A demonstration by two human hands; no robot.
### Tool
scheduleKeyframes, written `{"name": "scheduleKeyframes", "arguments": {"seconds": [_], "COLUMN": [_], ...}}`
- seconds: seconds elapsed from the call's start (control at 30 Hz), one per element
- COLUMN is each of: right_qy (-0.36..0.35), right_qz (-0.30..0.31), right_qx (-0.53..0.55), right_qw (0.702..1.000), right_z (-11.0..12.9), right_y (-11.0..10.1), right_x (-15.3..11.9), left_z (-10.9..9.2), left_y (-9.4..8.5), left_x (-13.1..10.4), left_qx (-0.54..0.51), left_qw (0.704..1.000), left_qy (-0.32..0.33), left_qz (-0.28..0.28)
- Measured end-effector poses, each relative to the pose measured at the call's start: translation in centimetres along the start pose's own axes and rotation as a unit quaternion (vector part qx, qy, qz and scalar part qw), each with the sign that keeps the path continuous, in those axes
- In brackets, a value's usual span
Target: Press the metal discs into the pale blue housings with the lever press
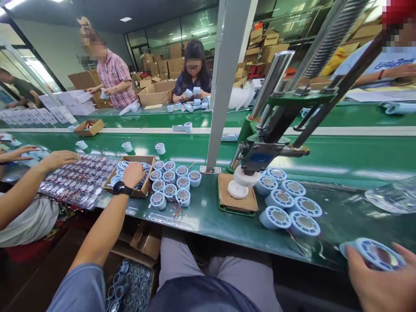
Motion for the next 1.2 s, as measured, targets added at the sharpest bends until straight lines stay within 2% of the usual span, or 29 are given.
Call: {"name": "scheduleKeyframes", "arguments": {"seconds": [0.03, 0.07, 0.1, 0.17, 0.23, 0.27, 0.3, 0.33, 0.4, 0.47, 0.5, 0.57, 0.63, 0.67, 0.73, 0.83, 0.9, 0.97, 1.0, 1.07, 1.2], "right_qy": [-0.017, -0.036, -0.057, -0.099, -0.141, -0.169, -0.198, -0.226, -0.241, -0.239, -0.235, -0.228, -0.222, -0.218, -0.205, -0.180, -0.166, -0.159, -0.158, -0.158, -0.147], "right_qz": [0.005, 0.007, 0.000, -0.037, -0.024, 0.054, 0.185, 0.305, 0.369, 0.382, 0.385, 0.390, 0.394, 0.395, 0.393, 0.369, 0.351, 0.348, 0.352, 0.360, 0.360], "right_qx": [-0.032, -0.055, -0.062, -0.020, 0.081, 0.158, 0.220, 0.252, 0.265, 0.262, 0.263, 0.266, 0.266, 0.268, 0.276, 0.280, 0.268, 0.259, 0.256, 0.256, 0.265], "right_qw": [0.999, 0.998, 0.996, 0.994, 0.986, 0.971, 0.937, 0.890, 0.858, 0.853, 0.853, 0.852, 0.851, 0.851, 0.853, 0.868, 0.881, 0.887, 0.886, 0.883, 0.882], "right_z": [-0.6, -0.2, 1.2, 6.7, 14.4, 18.8, 23.2, 27.1, 32.3, 34.4, 34.4, 32.8, 29.8, 28.0, 24.8, 21.1, 19.7, 19.1, 18.9, 18.8, 18.4], "right_y": [0.4, 0.6, 0.6, 0.2, 0.9, 2.5, 4.7, 6.9, 9.8, 11.8, 12.3, 11.9, 10.4, 9.5, 7.7, 5.9, 5.4, 5.1, 5.0, 4.9, 4.5], "right_x": [1.0, 1.8, 2.1, 1.0, -2.8, -5.6, -9.3, -13.2, -18.5, -21.2, -21.8, -21.8, -20.9, -20.3, -18.8, -16.5, -15.2, -14.4, -14.1, -14.0, -14.1], "left_z": [0.0, 0.0, 0.0, -0.1, -0.3, -0.4, -0.6, -0.7, -0.8, -0.7, -0.4, -0.1, -0.6, -1.5, -5.1, -14.1, -19.8, -23.3, -24.2, -24.5, -22.7], "left_y": [0.0, 0.0, -0.1, -0.1, -0.5, -0.8, -1.2, -1.8, -3.3, -5.1, -6.0, -7.8, -9.0, -9.2, -9.0, -7.6, -6.2, -4.6, -3.9, -2.9, -2.3], "left_x": [0.0, 0.0, 0.0, -0.2, -0.2, -0.2, -0.2, -0.1, -0.1, -0.5, -0.9, -2.5, -5.3, -7.0, -10.9, -16.1, -17.8, -17.6, -17.1, -16.3, -16.2], "left_qx": [0.000, -0.001, -0.003, -0.013, -0.029, -0.037, -0.045, -0.053, -0.068, -0.080, -0.101, -0.177, -0.272, -0.314, -0.375, -0.435, -0.433, -0.414, -0.408, -0.409, -0.437], "left_qw": [1.000, 1.000, 1.000, 1.000, 0.999, 0.998, 0.998, 0.997, 0.994, 0.989, 0.983, 0.963, 0.935, 0.921, 0.903, 0.882, 0.880, 0.889, 0.893, 0.892, 0.876], "left_qy": [-0.004, -0.007, -0.010, -0.013, -0.015, -0.016, -0.018, -0.020, -0.025, -0.030, -0.034, -0.042, -0.044, -0.039, -0.005, 0.100, 0.161, 0.180, 0.183, 0.195, 0.201], "left_qz": [-0.004, -0.008, -0.012, -0.020, -0.031, -0.038, -0.047, -0.058, -0.087, -0.123, -0.148, -0.197, -0.225, -0.227, -0.209, -0.152, -0.114, -0.073, -0.051, -0.009, 0.029]}}
Point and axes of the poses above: each hand's wrist, its own x-axis towards the middle knuckle, its own y-axis out of the palm, z = x × y, the point moved 7 cm from there along x, towards the middle knuckle, and after that the axes turned 11 degrees about -z, right-handed, at the moved point
